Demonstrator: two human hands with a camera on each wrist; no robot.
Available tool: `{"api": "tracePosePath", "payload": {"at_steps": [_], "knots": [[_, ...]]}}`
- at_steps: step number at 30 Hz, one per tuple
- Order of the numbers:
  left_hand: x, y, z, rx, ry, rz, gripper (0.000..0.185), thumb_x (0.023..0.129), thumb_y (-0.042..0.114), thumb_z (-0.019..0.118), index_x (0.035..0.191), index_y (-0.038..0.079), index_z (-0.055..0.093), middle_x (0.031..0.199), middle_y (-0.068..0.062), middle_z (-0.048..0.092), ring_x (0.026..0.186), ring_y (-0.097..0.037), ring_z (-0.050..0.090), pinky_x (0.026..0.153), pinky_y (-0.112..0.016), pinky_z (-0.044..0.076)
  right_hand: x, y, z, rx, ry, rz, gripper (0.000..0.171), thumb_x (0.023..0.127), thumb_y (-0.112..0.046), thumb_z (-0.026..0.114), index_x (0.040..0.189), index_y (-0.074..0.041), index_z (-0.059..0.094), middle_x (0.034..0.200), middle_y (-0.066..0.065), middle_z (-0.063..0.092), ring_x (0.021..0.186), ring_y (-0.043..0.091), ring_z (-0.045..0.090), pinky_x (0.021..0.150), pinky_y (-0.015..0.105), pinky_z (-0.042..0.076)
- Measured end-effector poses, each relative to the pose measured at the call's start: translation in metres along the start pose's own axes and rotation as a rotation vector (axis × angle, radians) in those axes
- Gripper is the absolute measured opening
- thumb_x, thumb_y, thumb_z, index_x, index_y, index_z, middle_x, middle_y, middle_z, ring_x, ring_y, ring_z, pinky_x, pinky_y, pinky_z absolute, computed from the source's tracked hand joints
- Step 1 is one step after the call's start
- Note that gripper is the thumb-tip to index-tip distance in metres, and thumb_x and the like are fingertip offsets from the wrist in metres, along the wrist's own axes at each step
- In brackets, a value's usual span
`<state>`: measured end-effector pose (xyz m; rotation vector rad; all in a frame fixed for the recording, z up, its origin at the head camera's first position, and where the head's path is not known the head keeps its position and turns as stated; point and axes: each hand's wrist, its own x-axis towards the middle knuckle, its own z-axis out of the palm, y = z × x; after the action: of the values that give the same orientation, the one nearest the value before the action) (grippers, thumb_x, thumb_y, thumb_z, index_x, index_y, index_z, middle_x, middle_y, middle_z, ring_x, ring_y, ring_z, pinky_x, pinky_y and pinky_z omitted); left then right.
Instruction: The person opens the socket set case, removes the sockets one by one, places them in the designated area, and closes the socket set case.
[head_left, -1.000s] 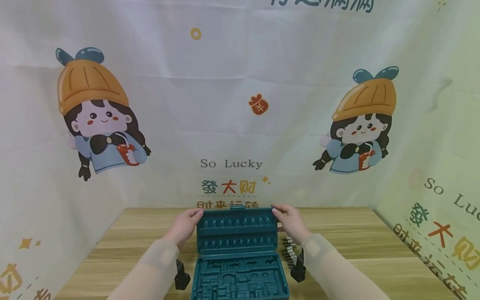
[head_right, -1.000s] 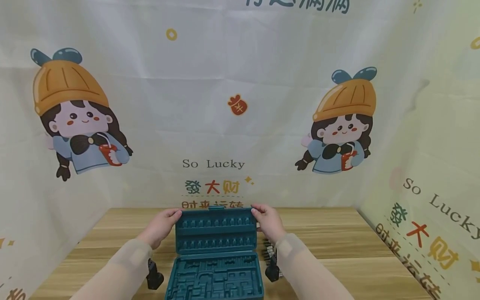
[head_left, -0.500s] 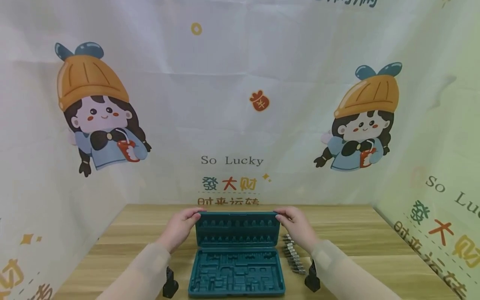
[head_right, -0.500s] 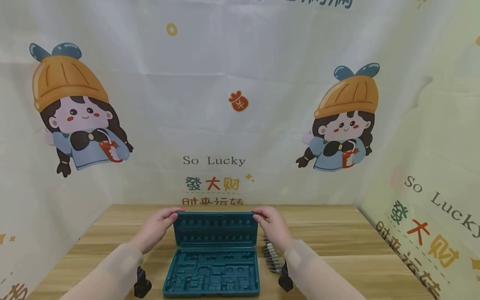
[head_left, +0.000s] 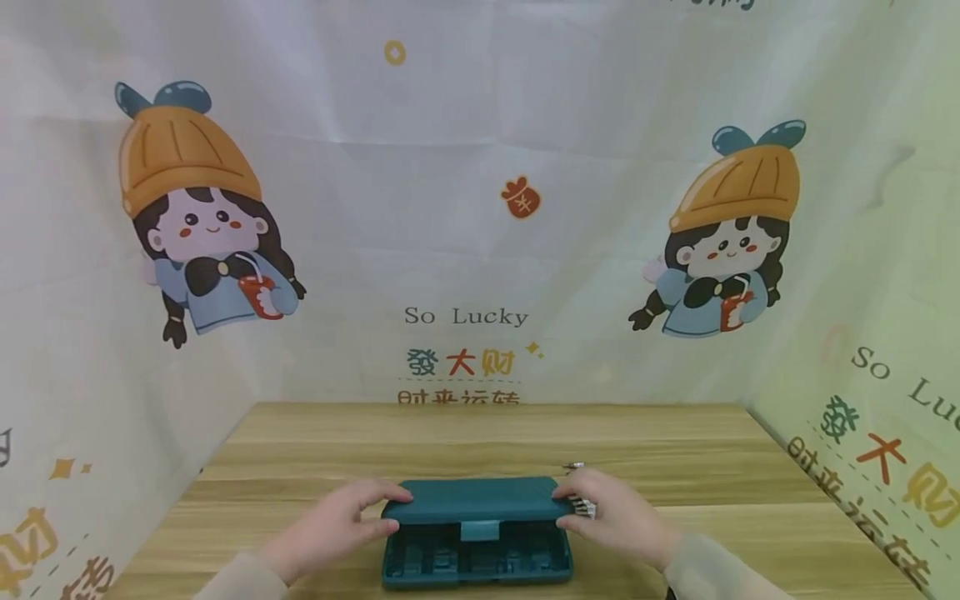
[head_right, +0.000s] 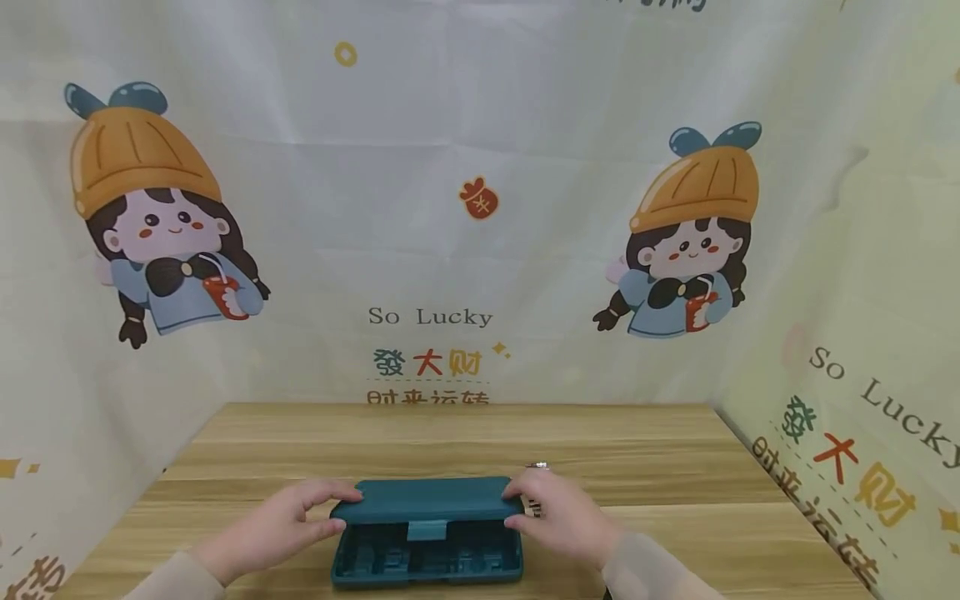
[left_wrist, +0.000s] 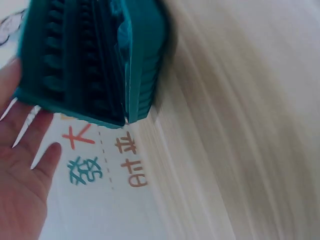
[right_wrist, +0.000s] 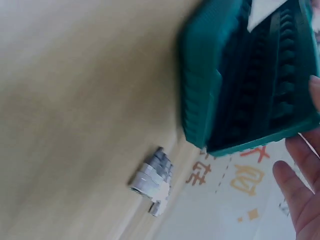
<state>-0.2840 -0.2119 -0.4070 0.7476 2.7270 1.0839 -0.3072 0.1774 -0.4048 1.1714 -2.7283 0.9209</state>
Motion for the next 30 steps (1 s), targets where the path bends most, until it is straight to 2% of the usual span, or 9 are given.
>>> {"api": "tracePosePath", "payload": {"at_steps": [5, 7, 9, 12, 14, 17, 21, 25, 30], "knots": [[-0.005, 0.004, 0.017, 0.212, -0.151, 0.094, 0.043, 0.09, 0.049, 0.063, 0.125, 0.023, 0.064, 0.132, 0.001, 0.057, 0.124, -0.029, 0.049, 0.095, -0.048, 0.045, -0.01, 0.0, 0.013, -0.233, -0.094, -0.263, 0.025, 0.088, -0.02, 0.072, 0.112, -0.017, 0.067, 0.107, -0.009, 0.06, 0.096, 0.006, 0.057, 0.08, 0.024, 0.05], [-0.001, -0.002, 0.03, 0.264, -0.191, 0.124, 0.048, 0.09, 0.054, 0.06, 0.128, 0.024, 0.062, 0.137, 0.002, 0.054, 0.127, -0.028, 0.047, 0.097, -0.048, 0.043, -0.011, -0.003, 0.018, -0.292, -0.1, -0.311, 0.019, 0.088, -0.021, 0.072, 0.107, -0.018, 0.069, 0.101, -0.01, 0.061, 0.09, 0.003, 0.058, 0.075, 0.02, 0.049], [0.009, -0.019, 0.05, 0.295, -0.225, 0.173, 0.055, 0.09, 0.059, 0.054, 0.134, 0.026, 0.057, 0.142, 0.001, 0.049, 0.131, -0.027, 0.044, 0.1, -0.049, 0.041, -0.009, -0.009, 0.023, -0.34, -0.117, -0.29, 0.017, 0.09, -0.026, 0.07, 0.105, -0.018, 0.07, 0.096, -0.012, 0.061, 0.083, 0.0, 0.057, 0.07, 0.018, 0.048], [0.029, -0.046, 0.079, 0.388, -0.287, 0.253, 0.067, 0.09, 0.067, 0.046, 0.145, 0.028, 0.045, 0.15, 0.001, 0.038, 0.136, -0.026, 0.038, 0.101, -0.046, 0.041, -0.003, -0.025, 0.031, -0.457, -0.148, -0.191, 0.026, 0.091, -0.039, 0.065, 0.106, -0.019, 0.07, 0.093, -0.012, 0.059, 0.072, -0.002, 0.053, 0.063, 0.017, 0.045], [0.039, -0.047, 0.093, 0.453, -0.297, 0.269, 0.074, 0.088, 0.071, 0.041, 0.148, 0.028, 0.038, 0.153, 0.0, 0.034, 0.138, -0.025, 0.035, 0.103, -0.045, 0.04, 0.003, -0.036, 0.039, -0.582, -0.153, -0.149, 0.036, 0.091, -0.049, 0.061, 0.108, -0.019, 0.069, 0.096, -0.009, 0.059, 0.074, 0.001, 0.053, 0.064, 0.02, 0.046], [0.04, -0.012, 0.097, 0.57, -0.26, 0.175, 0.081, 0.086, 0.075, 0.039, 0.149, 0.023, 0.037, 0.153, -0.005, 0.034, 0.138, -0.028, 0.035, 0.103, -0.05, 0.037, 0.014, -0.049, 0.053, -0.676, -0.187, -0.061, 0.055, 0.089, -0.061, 0.055, 0.119, -0.016, 0.066, 0.11, -0.002, 0.061, 0.091, 0.012, 0.058, 0.07, 0.028, 0.051], [0.029, 0.038, 0.094, 0.646, -0.177, -0.015, 0.079, 0.086, 0.071, 0.044, 0.147, 0.02, 0.042, 0.151, -0.01, 0.038, 0.137, -0.035, 0.035, 0.102, -0.06, 0.034, 0.028, -0.058, 0.072, -0.584, -0.268, 0.149, 0.072, 0.086, -0.066, 0.054, 0.136, -0.014, 0.056, 0.135, 0.01, 0.054, 0.118, 0.032, 0.054, 0.081, 0.043, 0.053], [0.027, 0.049, 0.099, 0.659, -0.118, -0.104, 0.076, 0.086, 0.066, 0.052, 0.147, 0.022, 0.042, 0.149, -0.014, 0.039, 0.135, -0.04, 0.036, 0.097, -0.065, 0.035, 0.038, -0.061, 0.085, -0.585, -0.291, 0.282, 0.074, 0.083, -0.066, 0.058, 0.141, -0.02, 0.052, 0.136, 0.017, 0.053, 0.117, 0.042, 0.054, 0.073, 0.049, 0.055], [0.03, 0.049, 0.102, 0.684, -0.08, -0.135, 0.073, 0.086, 0.059, 0.059, 0.146, 0.021, 0.044, 0.146, -0.018, 0.043, 0.131, -0.042, 0.041, 0.093, -0.064, 0.04, 0.042, -0.065, 0.091, -0.663, -0.28, 0.31, 0.071, 0.081, -0.064, 0.063, 0.139, -0.024, 0.053, 0.132, 0.018, 0.056, 0.112, 0.044, 0.057, 0.06, 0.052, 0.055]]}}
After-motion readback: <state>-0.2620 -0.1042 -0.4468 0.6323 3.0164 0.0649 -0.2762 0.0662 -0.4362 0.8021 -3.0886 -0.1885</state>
